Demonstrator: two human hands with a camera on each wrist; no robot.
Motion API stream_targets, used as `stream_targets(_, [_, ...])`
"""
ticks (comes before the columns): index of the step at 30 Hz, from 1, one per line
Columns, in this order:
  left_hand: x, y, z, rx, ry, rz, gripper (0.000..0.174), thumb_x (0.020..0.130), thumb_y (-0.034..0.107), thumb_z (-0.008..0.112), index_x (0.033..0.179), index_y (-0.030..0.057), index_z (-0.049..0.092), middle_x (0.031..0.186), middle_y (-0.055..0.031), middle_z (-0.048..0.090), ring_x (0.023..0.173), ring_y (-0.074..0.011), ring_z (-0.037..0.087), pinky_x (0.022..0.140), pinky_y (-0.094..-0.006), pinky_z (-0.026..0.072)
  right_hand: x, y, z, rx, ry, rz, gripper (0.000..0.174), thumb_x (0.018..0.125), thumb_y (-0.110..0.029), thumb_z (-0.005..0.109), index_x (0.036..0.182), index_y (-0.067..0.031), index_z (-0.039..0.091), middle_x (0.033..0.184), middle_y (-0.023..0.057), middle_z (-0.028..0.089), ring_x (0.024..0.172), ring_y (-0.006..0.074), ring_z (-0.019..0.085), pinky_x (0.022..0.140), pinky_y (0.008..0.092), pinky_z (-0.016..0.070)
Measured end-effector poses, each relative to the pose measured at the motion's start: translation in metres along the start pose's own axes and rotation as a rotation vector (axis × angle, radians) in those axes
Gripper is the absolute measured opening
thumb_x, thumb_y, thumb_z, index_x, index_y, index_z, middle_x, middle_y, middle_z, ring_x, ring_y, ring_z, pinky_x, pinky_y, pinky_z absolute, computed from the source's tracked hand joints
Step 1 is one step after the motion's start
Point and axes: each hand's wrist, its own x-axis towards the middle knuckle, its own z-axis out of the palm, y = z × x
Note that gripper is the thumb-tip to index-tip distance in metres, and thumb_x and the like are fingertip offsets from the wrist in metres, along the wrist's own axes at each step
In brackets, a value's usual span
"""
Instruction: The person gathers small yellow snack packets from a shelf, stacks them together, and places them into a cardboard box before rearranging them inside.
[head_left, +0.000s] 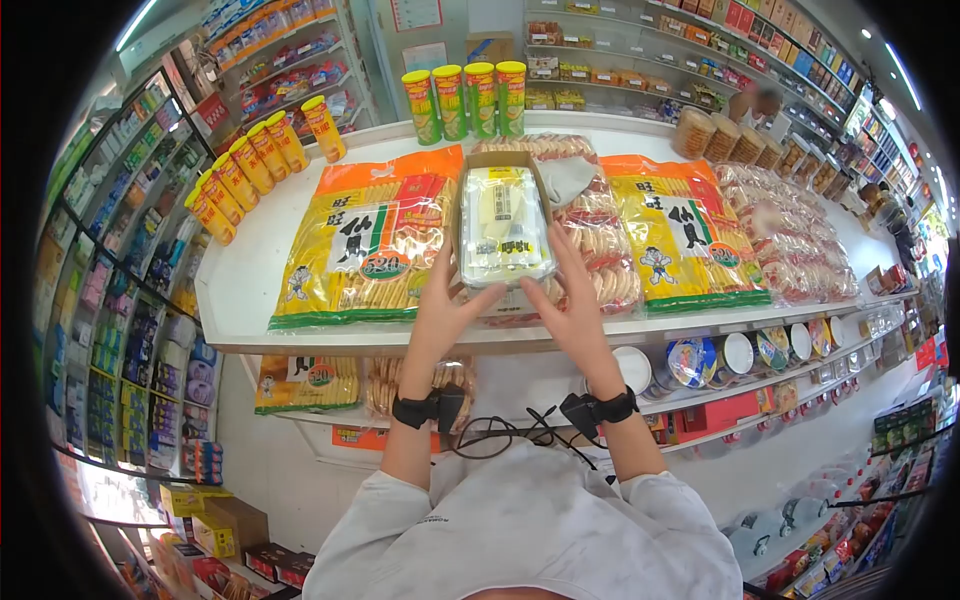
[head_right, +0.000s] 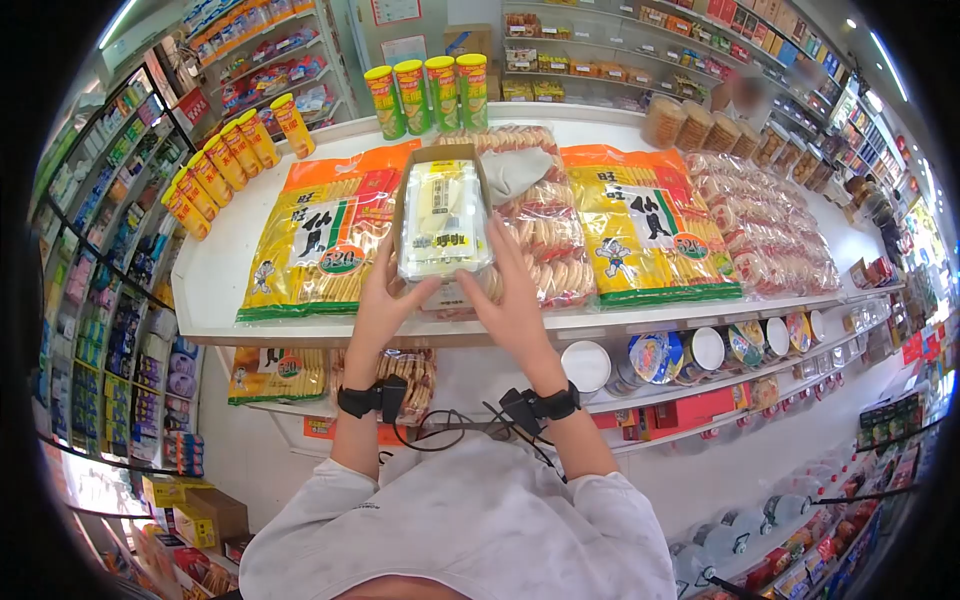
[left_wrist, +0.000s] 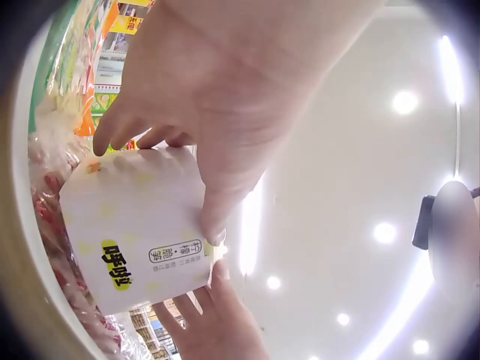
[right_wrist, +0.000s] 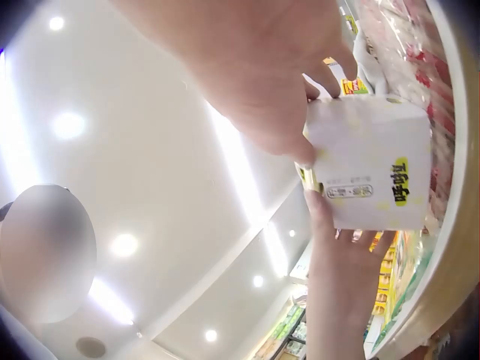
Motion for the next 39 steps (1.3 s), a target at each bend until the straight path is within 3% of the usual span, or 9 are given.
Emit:
stream_targets(5, [-0.002,-0.006,0.005,-0.052,0.081,0.005,0.087,0.091,0.011,0.084,0.160,-0.0037,0.033,0.147,-0.0184,0.055,0.131,-0.0224,0.058,0.106,-0.0339,0.0507,-0.006,-0.005,0.017,0.113,0.107,0.094,0.064,0.099,-0.017,0.072,0.155,0.0017,0.047,0.165,0.0261,0.039,0.155,0.0383,0.038,0.124,0.0459,0.0324])
stream_targets(8, [-0.005,0.002,0.015,-0.103,0.128,0.020,0.080,0.096,0.016,0.079,0.160,-0.0039,0.035,0.148,-0.0171,0.055,0.129,-0.0219,0.059,0.103,-0.0320,0.0511,-0.007,-0.013,0.025,-0.086,0.137,0.004,0.057,0.100,-0.015,0.069,0.150,0.0047,0.049,0.164,0.0297,0.038,0.153,0.0421,0.038,0.123,0.0485,0.0328])
stream_targets(11, [-0.005,-0.009,0.017,-0.164,0.112,0.014,0.091,0.096,0.013,0.079,0.165,-0.0062,0.023,0.152,-0.0214,0.052,0.131,-0.0242,0.059,0.107,-0.0347,0.0511,-0.010,-0.011,0.030,-0.129,0.154,-0.025,0.059,0.101,-0.013,0.066,0.152,0.0066,0.045,0.162,0.0307,0.038,0.152,0.0434,0.039,0.124,0.0490,0.0318])
stream_targets(16, [-0.015,-0.014,0.027,0.054,0.177,0.240,0.078,0.103,0.011,0.064,0.166,-0.0063,0.020,0.168,-0.0279,0.030,0.157,-0.0320,0.030,0.127,-0.0432,0.0250,-0.018,-0.007,0.037,0.065,0.181,0.027,0.061,0.103,-0.011,0.063,0.156,0.0067,0.039,0.157,0.0282,0.044,0.149,0.0383,0.042,0.123,0.0450,0.0319])
stream_targets(19, [-0.022,-0.021,0.019,0.058,0.130,0.210,0.070,0.107,0.014,0.056,0.166,-0.0051,0.022,0.169,-0.0263,0.028,0.158,-0.0359,0.028,0.128,-0.0421,0.0217,-0.021,-0.016,0.037,0.091,0.157,0.081,0.062,0.102,-0.008,0.062,0.157,0.0066,0.037,0.158,0.0267,0.044,0.149,0.0363,0.042,0.124,0.0434,0.0318])
stream_targets(21, [-0.032,-0.015,0.014,-0.151,0.087,0.004,0.065,0.110,0.014,0.051,0.167,-0.0016,0.024,0.172,-0.0201,0.027,0.156,-0.0298,0.032,0.127,-0.0391,0.0252,-0.025,-0.019,0.036,0.112,0.135,0.117,0.063,0.103,-0.009,0.059,0.159,0.0064,0.035,0.161,0.0257,0.042,0.151,0.0353,0.040,0.124,0.0427,0.0300])
stream_targets(23, [-0.034,-0.013,0.011,-0.135,0.059,0.047,0.064,0.108,0.011,0.050,0.166,-0.0014,0.025,0.172,-0.0202,0.026,0.157,-0.0306,0.029,0.127,-0.0397,0.0225,-0.027,-0.019,0.036,0.126,0.109,0.138,0.063,0.106,-0.012,0.055,0.162,0.0061,0.032,0.166,0.0247,0.037,0.155,0.0344,0.036,0.126,0.0420,0.0266])
stream_targets(25, [-0.029,-0.017,0.014,0.104,0.051,0.340,0.069,0.103,0.007,0.053,0.165,-0.0047,0.025,0.171,-0.0265,0.025,0.161,-0.0382,0.019,0.130,-0.0438,0.0136,-0.028,-0.028,0.037,0.105,0.100,0.101,0.064,0.108,-0.016,0.052,0.163,0.0059,0.028,0.168,0.0241,0.033,0.157,0.0336,0.031,0.127,0.0418,0.0238])
stream_targets(39, [-0.025,-0.014,0.027,0.093,0.157,0.226,0.079,0.091,-0.002,0.058,0.165,-0.0009,0.029,0.172,-0.0286,0.020,0.161,-0.0429,0.017,0.129,-0.0495,0.0180,-0.027,-0.031,0.070,0.025,0.234,0.177,0.073,0.108,-0.020,0.059,0.164,0.0082,0.021,0.169,0.0258,0.029,0.156,0.0346,0.030,0.127,0.0425,0.0237])
